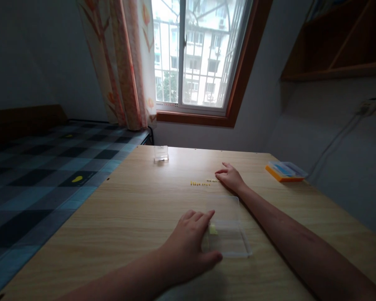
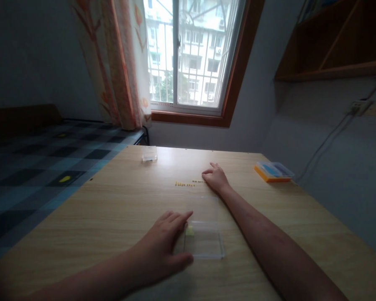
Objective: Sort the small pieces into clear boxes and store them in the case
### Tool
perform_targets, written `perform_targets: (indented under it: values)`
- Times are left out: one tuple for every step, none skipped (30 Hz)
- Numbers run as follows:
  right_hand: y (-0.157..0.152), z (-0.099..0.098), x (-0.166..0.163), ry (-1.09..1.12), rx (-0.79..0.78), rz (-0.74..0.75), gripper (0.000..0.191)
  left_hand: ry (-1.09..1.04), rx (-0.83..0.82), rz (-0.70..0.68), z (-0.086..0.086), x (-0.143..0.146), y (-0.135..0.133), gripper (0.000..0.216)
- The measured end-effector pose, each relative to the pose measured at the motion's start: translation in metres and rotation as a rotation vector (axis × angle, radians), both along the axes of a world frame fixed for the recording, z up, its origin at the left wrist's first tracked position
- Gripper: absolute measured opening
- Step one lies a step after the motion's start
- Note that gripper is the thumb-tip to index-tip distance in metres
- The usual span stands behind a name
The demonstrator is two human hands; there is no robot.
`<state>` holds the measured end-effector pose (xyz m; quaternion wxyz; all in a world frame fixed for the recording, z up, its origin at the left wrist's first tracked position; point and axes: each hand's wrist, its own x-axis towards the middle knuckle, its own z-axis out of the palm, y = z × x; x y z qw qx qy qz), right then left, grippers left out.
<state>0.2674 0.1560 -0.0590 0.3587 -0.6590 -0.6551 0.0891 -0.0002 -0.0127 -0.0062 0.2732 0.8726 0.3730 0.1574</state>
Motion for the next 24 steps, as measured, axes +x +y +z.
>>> perform_targets:
  values:
    - [-0.001,0.001,0.0,0.005,-0.004,-0.01,0.021,-0.001,0.0,-0.001,0.0,0.0,0.0,0.088]
    - [-0.001,0.002,0.0,0.011,-0.006,-0.02,0.021,-0.001,0.0,-0.003,0.0,0.0,0.0,0.088]
    - [-0.002,0.003,0.0,0.018,-0.008,-0.031,0.021,-0.001,0.0,-0.005,0.0,-0.001,0.0,0.087]
    - [-0.002,0.003,0.0,0.026,-0.008,-0.041,0.02,-0.002,0.002,-0.006,0.0,-0.001,0.0,0.087]
    - [-0.002,0.003,0.0,0.034,-0.006,-0.052,0.02,-0.002,0.003,-0.006,0.0,-0.001,-0.001,0.087]
    - [-0.003,0.004,0.0,0.043,-0.002,-0.062,0.02,-0.004,0.004,-0.004,0.0,-0.001,-0.001,0.087]
    - [-0.004,0.004,0.0,0.052,0.004,-0.073,0.02,-0.005,0.004,-0.002,0.0,-0.001,0.0,0.086]
    - [-0.005,0.006,0.001,0.062,0.011,-0.085,0.02,-0.006,0.005,-0.001,0.0,-0.001,0.0,0.086]
    - [-0.008,0.008,0.001,0.07,0.022,-0.096,0.02,-0.005,0.005,0.001,-0.001,-0.001,0.0,0.086]
    - [-0.011,0.012,0.003,0.078,0.035,-0.104,0.019,-0.003,0.005,0.001,-0.001,-0.001,0.0,0.086]
    - [-0.016,0.017,0.005,0.084,0.051,-0.11,0.019,-0.003,0.005,0.0,-0.001,-0.001,0.0,0.087]
    - [-0.022,0.024,0.008,0.089,0.07,-0.11,0.02,-0.003,0.006,-0.002,-0.001,-0.001,-0.001,0.087]
    - [-0.03,0.032,0.011,0.092,0.09,-0.107,0.02,-0.004,0.007,-0.004,-0.001,-0.001,-0.001,0.087]
    - [-0.04,0.04,0.015,0.094,0.112,-0.099,0.02,-0.007,0.008,-0.006,-0.001,-0.001,-0.001,0.087]
    - [-0.052,0.049,0.02,0.093,0.133,-0.083,0.02,-0.01,0.009,-0.008,-0.001,-0.001,-0.001,0.087]
    - [-0.067,0.058,0.024,0.091,0.15,-0.066,0.02,-0.013,0.01,-0.007,-0.001,-0.001,0.0,0.086]
    - [-0.083,0.065,0.028,0.091,0.173,-0.041,0.02,-0.015,0.008,-0.006,-0.001,-0.001,0.0,0.086]
    - [-0.1,0.072,0.031,0.104,0.212,0.006,0.021,-0.017,0.008,-0.003,-0.001,-0.001,0.0,0.086]
    - [-0.119,0.076,0.032,0.112,0.227,0.053,0.022,-0.018,0.007,-0.001,-0.001,-0.001,0.0,0.085]
    - [-0.137,0.079,0.032,0.13,0.232,0.087,0.022,-0.019,0.006,-0.001,-0.001,-0.001,0.0,0.085]
    - [-0.155,0.08,0.03,0.13,0.22,0.121,0.021,-0.021,0.006,-0.002,-0.001,-0.001,0.001,0.085]
    - [-0.171,0.079,0.026,0.107,0.213,0.14,0.019,-0.022,0.006,-0.006,-0.001,0.0,0.001,0.085]
    - [-0.185,0.077,0.021,0.073,0.202,0.161,0.018,-0.023,0.008,-0.011,-0.001,0.0,0.001,0.085]
    - [-0.196,0.074,0.015,0.03,0.184,0.197,0.016,-0.022,0.011,-0.017,-0.001,0.0,0.001,0.085]
